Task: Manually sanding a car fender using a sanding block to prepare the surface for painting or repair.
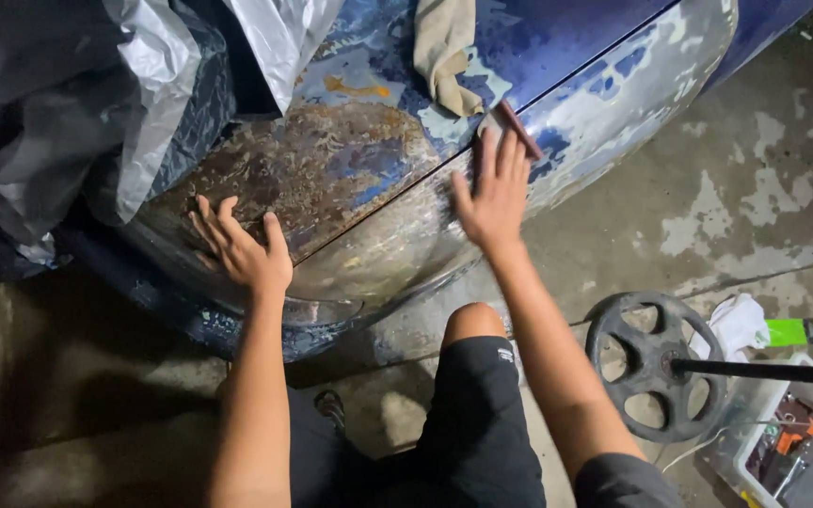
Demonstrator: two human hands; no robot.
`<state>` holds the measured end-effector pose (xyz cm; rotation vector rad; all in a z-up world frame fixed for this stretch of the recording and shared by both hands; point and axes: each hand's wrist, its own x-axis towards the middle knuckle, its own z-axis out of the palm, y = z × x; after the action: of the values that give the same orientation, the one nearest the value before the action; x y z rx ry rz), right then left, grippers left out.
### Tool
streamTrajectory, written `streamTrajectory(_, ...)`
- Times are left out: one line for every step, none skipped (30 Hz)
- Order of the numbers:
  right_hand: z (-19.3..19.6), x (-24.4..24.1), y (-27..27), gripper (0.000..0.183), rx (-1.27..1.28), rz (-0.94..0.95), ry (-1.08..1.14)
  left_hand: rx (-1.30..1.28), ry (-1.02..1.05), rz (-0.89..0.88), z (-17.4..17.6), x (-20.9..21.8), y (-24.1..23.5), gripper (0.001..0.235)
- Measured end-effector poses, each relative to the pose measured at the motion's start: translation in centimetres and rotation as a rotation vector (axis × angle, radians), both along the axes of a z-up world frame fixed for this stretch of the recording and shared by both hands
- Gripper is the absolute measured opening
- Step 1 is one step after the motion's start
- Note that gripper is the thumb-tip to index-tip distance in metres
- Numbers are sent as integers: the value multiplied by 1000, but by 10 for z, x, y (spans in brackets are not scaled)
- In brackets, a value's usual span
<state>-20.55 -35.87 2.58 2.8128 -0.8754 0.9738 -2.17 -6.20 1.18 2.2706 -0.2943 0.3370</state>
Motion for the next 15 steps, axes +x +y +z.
streamTrajectory(4,7,32,86,-5,1,-2,-5,-2,1,0,0,2,47)
streamTrajectory(7,15,65,85,64,93,-54,8,11,-24,1,0,3,48)
streamTrajectory(10,22,97,84,132,186,-106,21,25,-49,2,0,5,49)
streamTrajectory(-6,17,120,84,135,182,-109,24,22,-53,3,0,4,49)
streamTrajectory(-23,12,142,97,73,255,34,17,9,-40,4,1,3,49)
streamTrajectory(-40,5,166,111,13,325,182,11,2,-30,3,-1,2,49)
streamTrajectory(-33,1,144,111,19,319,184,16,4,-37,3,-3,5,49)
streamTrajectory(-25,0,116,105,90,337,89,10,-8,-43,3,-3,4,48)
streamTrajectory(-17,1,89,99,162,356,-6,4,-20,-50,3,-2,4,47)
streamTrajectory(-13,-4,58,99,170,353,3,10,-10,-52,4,-1,4,47)
streamTrajectory(-10,-9,27,96,94,145,5,19,-15,-51,4,-1,4,46)
streamTrajectory(-5,-13,-7,95,9,-62,3,22,-26,-48,6,1,1,46)
streamTrajectory(-11,-13,5,95,9,-62,9,22,-20,-48,3,-4,4,46)
streamTrajectory(-12,-7,11,100,33,-79,-9,21,-16,-32,3,-2,2,48)
streamTrajectory(-13,-2,17,105,57,-97,-27,19,-11,-15,4,-1,0,49)
